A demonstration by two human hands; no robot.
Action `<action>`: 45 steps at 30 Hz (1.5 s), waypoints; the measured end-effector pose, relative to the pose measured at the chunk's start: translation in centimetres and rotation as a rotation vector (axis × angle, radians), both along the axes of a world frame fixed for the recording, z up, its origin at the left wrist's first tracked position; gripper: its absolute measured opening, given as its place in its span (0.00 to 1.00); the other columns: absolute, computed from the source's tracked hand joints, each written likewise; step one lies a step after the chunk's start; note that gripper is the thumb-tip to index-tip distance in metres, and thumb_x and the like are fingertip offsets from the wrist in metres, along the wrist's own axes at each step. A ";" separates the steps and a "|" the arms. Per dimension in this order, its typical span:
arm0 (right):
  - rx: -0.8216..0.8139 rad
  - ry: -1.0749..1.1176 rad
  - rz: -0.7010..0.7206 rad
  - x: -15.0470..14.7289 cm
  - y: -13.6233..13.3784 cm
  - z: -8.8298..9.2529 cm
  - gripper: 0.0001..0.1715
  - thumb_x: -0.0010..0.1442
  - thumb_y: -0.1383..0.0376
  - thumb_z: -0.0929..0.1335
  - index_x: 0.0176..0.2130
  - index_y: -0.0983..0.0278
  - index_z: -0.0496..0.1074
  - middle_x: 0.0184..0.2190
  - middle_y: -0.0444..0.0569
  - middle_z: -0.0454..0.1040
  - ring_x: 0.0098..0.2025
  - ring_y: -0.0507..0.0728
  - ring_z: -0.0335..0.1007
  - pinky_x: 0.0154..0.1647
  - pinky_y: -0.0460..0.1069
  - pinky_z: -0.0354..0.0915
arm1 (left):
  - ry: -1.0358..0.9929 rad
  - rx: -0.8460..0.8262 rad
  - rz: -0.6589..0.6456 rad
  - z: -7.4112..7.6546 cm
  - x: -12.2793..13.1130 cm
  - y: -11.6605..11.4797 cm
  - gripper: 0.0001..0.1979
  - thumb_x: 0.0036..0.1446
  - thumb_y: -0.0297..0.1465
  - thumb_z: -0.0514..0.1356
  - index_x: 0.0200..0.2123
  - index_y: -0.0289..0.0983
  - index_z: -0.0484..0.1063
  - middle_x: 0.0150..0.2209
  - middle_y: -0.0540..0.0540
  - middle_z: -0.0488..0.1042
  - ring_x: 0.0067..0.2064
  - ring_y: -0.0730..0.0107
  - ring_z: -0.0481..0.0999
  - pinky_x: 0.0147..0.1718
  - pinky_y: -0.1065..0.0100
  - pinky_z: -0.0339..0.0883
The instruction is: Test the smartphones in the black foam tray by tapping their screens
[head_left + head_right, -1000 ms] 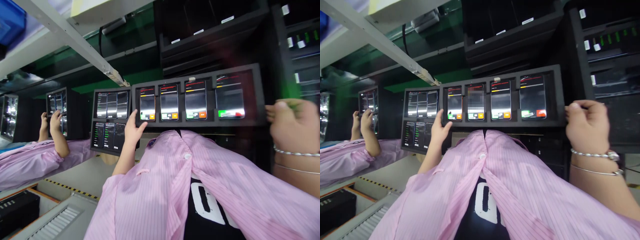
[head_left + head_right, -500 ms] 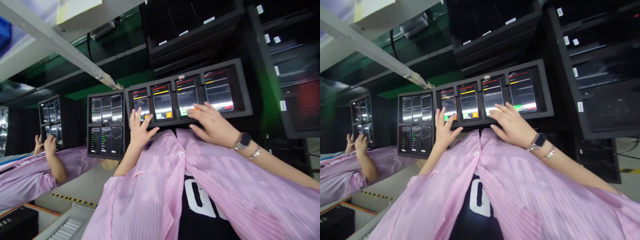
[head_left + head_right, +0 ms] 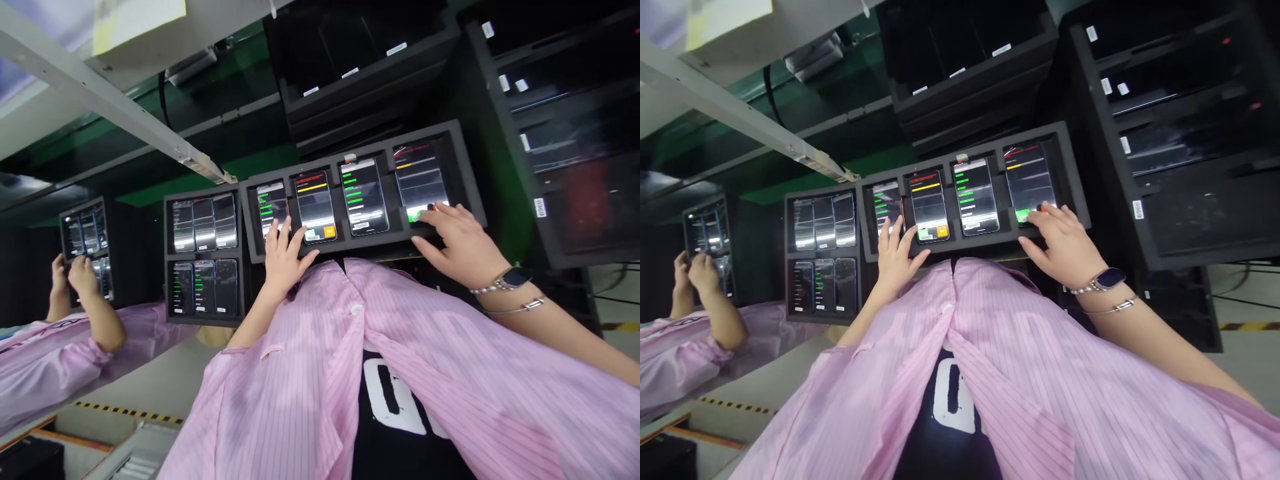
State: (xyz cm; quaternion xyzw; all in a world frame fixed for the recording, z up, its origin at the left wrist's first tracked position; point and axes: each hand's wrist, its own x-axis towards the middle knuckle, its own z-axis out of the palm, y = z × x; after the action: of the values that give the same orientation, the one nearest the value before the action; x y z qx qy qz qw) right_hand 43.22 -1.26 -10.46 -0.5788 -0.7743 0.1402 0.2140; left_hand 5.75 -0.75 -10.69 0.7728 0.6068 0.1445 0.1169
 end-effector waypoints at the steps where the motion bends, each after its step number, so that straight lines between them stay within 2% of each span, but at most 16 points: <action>1: 0.015 0.021 0.003 -0.1 0.1 0.0 0.24 0.68 0.54 0.65 0.55 0.67 0.72 0.55 0.63 0.78 0.67 0.75 0.66 0.70 0.72 0.60 | -0.001 -0.003 0.003 0.0 0.1 0.0 0.32 0.64 0.56 0.59 0.64 0.44 0.72 0.73 0.40 0.62 0.78 0.42 0.48 0.73 0.38 0.48; 5: 0.147 0.123 0.026 -2.0 0.9 1.6 0.24 0.67 0.55 0.67 0.57 0.65 0.70 0.57 0.61 0.77 0.68 0.71 0.66 0.72 0.71 0.58 | 0.008 -0.002 0.005 0.0 0.2 0.2 0.33 0.64 0.56 0.59 0.63 0.43 0.72 0.72 0.39 0.63 0.77 0.41 0.49 0.73 0.39 0.47; 8: 0.105 0.141 0.122 -4.3 2.1 2.3 0.26 0.68 0.55 0.67 0.59 0.64 0.68 0.61 0.59 0.74 0.71 0.71 0.62 0.72 0.73 0.55 | 0.026 0.017 0.009 0.0 0.2 0.2 0.33 0.64 0.56 0.59 0.63 0.41 0.72 0.72 0.38 0.64 0.77 0.40 0.50 0.73 0.40 0.48; 11: 0.035 0.130 0.196 -6.2 3.0 1.2 0.28 0.68 0.54 0.66 0.62 0.65 0.67 0.64 0.60 0.71 0.73 0.71 0.58 0.74 0.74 0.52 | 0.033 0.020 0.018 -0.1 0.2 0.1 0.34 0.64 0.56 0.59 0.63 0.41 0.72 0.71 0.38 0.64 0.77 0.39 0.50 0.73 0.39 0.47; 14: -0.016 0.102 0.223 -7.1 3.5 -0.3 0.30 0.68 0.53 0.65 0.62 0.68 0.67 0.63 0.64 0.71 0.73 0.74 0.57 0.72 0.76 0.51 | 0.033 -0.007 0.040 0.2 0.4 0.0 0.35 0.63 0.57 0.60 0.65 0.42 0.70 0.73 0.38 0.62 0.77 0.39 0.48 0.73 0.37 0.46; 17: -0.005 0.112 0.221 -6.5 3.7 0.3 0.30 0.68 0.52 0.65 0.61 0.68 0.67 0.62 0.63 0.73 0.72 0.74 0.59 0.72 0.76 0.52 | 0.029 -0.050 0.052 0.7 0.7 0.6 0.36 0.62 0.57 0.61 0.67 0.44 0.68 0.74 0.38 0.57 0.78 0.37 0.44 0.73 0.34 0.45; 22: 0.193 0.139 0.065 -3.3 3.5 4.8 0.27 0.68 0.54 0.66 0.60 0.65 0.69 0.58 0.60 0.76 0.68 0.69 0.66 0.73 0.69 0.57 | 0.016 -0.052 0.043 1.2 1.2 2.0 0.36 0.61 0.56 0.63 0.67 0.46 0.69 0.75 0.39 0.55 0.78 0.35 0.42 0.73 0.32 0.40; 24: 0.278 0.158 0.004 -2.1 3.2 5.8 0.23 0.67 0.56 0.67 0.57 0.64 0.71 0.53 0.58 0.79 0.64 0.66 0.71 0.73 0.65 0.60 | 0.009 -0.037 0.033 1.2 1.3 2.3 0.34 0.62 0.55 0.63 0.65 0.45 0.71 0.74 0.39 0.57 0.78 0.36 0.44 0.74 0.33 0.40; 26: 0.315 0.166 -0.035 -1.4 2.8 5.6 0.17 0.67 0.58 0.67 0.51 0.63 0.74 0.47 0.55 0.81 0.60 0.65 0.76 0.72 0.64 0.61 | 0.003 -0.030 0.025 1.2 1.4 2.4 0.31 0.63 0.54 0.62 0.62 0.45 0.73 0.74 0.39 0.58 0.78 0.36 0.44 0.74 0.34 0.41; 28: 0.277 0.137 -0.053 -0.9 2.5 4.4 0.14 0.67 0.58 0.65 0.46 0.62 0.75 0.43 0.53 0.83 0.56 0.64 0.79 0.72 0.65 0.61 | 0.006 -0.027 0.023 1.1 1.4 2.4 0.28 0.64 0.53 0.61 0.60 0.45 0.75 0.74 0.40 0.57 0.78 0.36 0.43 0.73 0.33 0.42; 32: 0.091 0.046 -0.042 -0.5 2.0 1.0 0.17 0.69 0.57 0.62 0.46 0.63 0.75 0.44 0.55 0.83 0.58 0.65 0.77 0.71 0.69 0.60 | -0.023 0.002 0.019 0.9 1.4 2.5 0.29 0.65 0.54 0.60 0.61 0.44 0.74 0.74 0.39 0.57 0.77 0.38 0.45 0.73 0.36 0.43; 35: 0.053 0.003 -0.013 -0.2 1.6 -0.4 0.19 0.69 0.57 0.61 0.47 0.65 0.75 0.46 0.59 0.82 0.60 0.68 0.75 0.69 0.71 0.61 | -0.098 0.051 0.052 1.0 0.4 2.3 0.32 0.64 0.55 0.58 0.64 0.42 0.69 0.73 0.37 0.58 0.77 0.42 0.47 0.73 0.39 0.44; 37: 0.109 0.003 -0.001 -0.1 1.5 -0.2 0.19 0.69 0.58 0.62 0.48 0.66 0.76 0.47 0.60 0.82 0.60 0.67 0.76 0.69 0.69 0.62 | -0.110 0.109 0.120 1.2 -0.9 2.0 0.35 0.65 0.56 0.56 0.65 0.40 0.66 0.72 0.35 0.59 0.77 0.44 0.48 0.73 0.40 0.46; 40: 0.295 0.054 -0.027 0.1 1.7 1.3 0.18 0.68 0.58 0.65 0.50 0.64 0.77 0.46 0.57 0.82 0.58 0.67 0.78 0.68 0.67 0.66 | -0.089 0.187 0.224 1.3 -3.4 1.2 0.35 0.66 0.56 0.54 0.65 0.39 0.65 0.71 0.33 0.61 0.75 0.46 0.53 0.73 0.42 0.48; 43: 0.440 0.116 -0.051 0.3 2.2 3.3 0.19 0.65 0.58 0.67 0.52 0.62 0.78 0.46 0.54 0.82 0.56 0.68 0.79 0.65 0.67 0.69 | -0.075 0.161 0.266 1.1 -5.3 0.5 0.32 0.66 0.55 0.55 0.61 0.39 0.70 0.69 0.33 0.63 0.73 0.45 0.57 0.72 0.43 0.50; 45: 0.480 0.140 -0.048 0.4 2.5 4.2 0.20 0.64 0.59 0.68 0.53 0.61 0.78 0.45 0.53 0.83 0.56 0.68 0.79 0.65 0.66 0.69 | -0.061 0.103 0.275 0.8 -6.0 0.3 0.31 0.66 0.55 0.56 0.60 0.39 0.72 0.69 0.33 0.63 0.73 0.43 0.58 0.71 0.42 0.52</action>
State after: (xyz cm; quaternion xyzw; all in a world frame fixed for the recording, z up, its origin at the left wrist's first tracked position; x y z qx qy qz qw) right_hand 43.64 1.27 -6.24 -0.5185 -0.7546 -0.0131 0.4019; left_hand -0.22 -0.46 -9.93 0.6826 0.6949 0.2135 0.0747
